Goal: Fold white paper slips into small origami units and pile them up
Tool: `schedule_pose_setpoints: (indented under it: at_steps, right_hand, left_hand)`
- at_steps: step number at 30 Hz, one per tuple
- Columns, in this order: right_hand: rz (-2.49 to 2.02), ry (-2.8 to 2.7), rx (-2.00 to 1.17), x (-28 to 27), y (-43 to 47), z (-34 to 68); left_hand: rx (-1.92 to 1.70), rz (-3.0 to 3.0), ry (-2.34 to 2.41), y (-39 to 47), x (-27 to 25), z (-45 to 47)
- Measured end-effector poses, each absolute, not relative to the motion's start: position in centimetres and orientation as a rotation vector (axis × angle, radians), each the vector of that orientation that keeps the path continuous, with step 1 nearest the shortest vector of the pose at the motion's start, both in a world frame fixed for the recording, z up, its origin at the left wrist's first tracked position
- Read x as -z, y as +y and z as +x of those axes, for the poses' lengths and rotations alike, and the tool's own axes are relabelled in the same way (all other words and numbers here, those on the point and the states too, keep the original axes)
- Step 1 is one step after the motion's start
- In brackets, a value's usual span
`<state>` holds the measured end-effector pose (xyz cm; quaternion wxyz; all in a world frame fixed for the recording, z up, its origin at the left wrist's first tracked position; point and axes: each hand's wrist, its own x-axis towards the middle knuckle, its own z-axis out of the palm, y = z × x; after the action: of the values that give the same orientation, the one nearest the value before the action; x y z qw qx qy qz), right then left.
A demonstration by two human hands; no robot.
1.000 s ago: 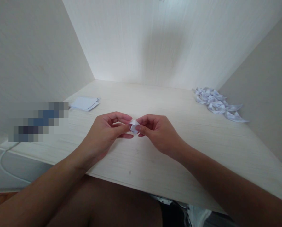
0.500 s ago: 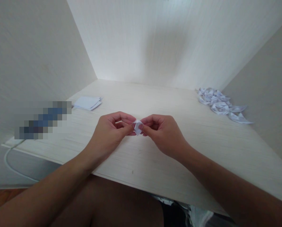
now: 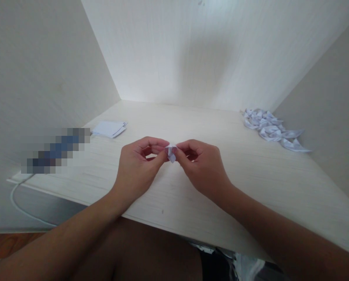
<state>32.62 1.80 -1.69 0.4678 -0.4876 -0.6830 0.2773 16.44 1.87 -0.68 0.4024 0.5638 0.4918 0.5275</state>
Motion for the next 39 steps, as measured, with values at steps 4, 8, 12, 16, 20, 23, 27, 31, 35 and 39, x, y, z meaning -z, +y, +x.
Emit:
schedule_pose_setpoints:
  at_steps: [4,8,12,16,20,23,27,31,35,39]
  right_hand:
    - [-1.087,-1.566,-0.862,2.1,2.5,32.6]
    - [-0.99,-1.378,-1.196,2.1,2.7,32.5]
    - [-0.886,-1.192,-1.467,1.9,2.7,32.5]
    - [-0.839,-1.175,-1.586,2.0,3.1,32.8]
    - [-0.904,-1.394,-1.377,2.1,3.5,33.1]
    - [-1.0,-1.552,-1.098,2.1,3.2,33.0]
    - [-1.139,-1.626,-0.781,1.8,2.2,32.6]
    - [-1.224,-1.617,-0.596,1.5,1.8,32.3]
    - [-1.174,-1.504,-0.785,1.7,2.2,32.3]
    - [-1.052,-1.419,-0.972,2.0,2.5,32.2]
  left_hand:
    - [-1.339,1.361,1.117,2.1,0.9,16.1]
    - [-1.315,1.284,0.973,2.4,1.4,16.0]
    - [-1.302,1.259,0.957,2.3,1.3,16.2]
    - [-1.292,1.273,0.996,2.1,1.0,16.3]
    - [-1.307,1.339,1.061,2.0,0.9,16.1]
    - [-1.336,1.408,1.107,2.0,1.0,16.1]
    - [-1.366,1.491,1.168,1.9,1.3,16.5]
    - [-1.392,1.509,1.205,1.9,1.5,17.1]
    - [-1.407,1.495,1.185,1.9,1.4,17.3]
    - [-1.416,1.451,1.139,1.9,1.1,17.3]
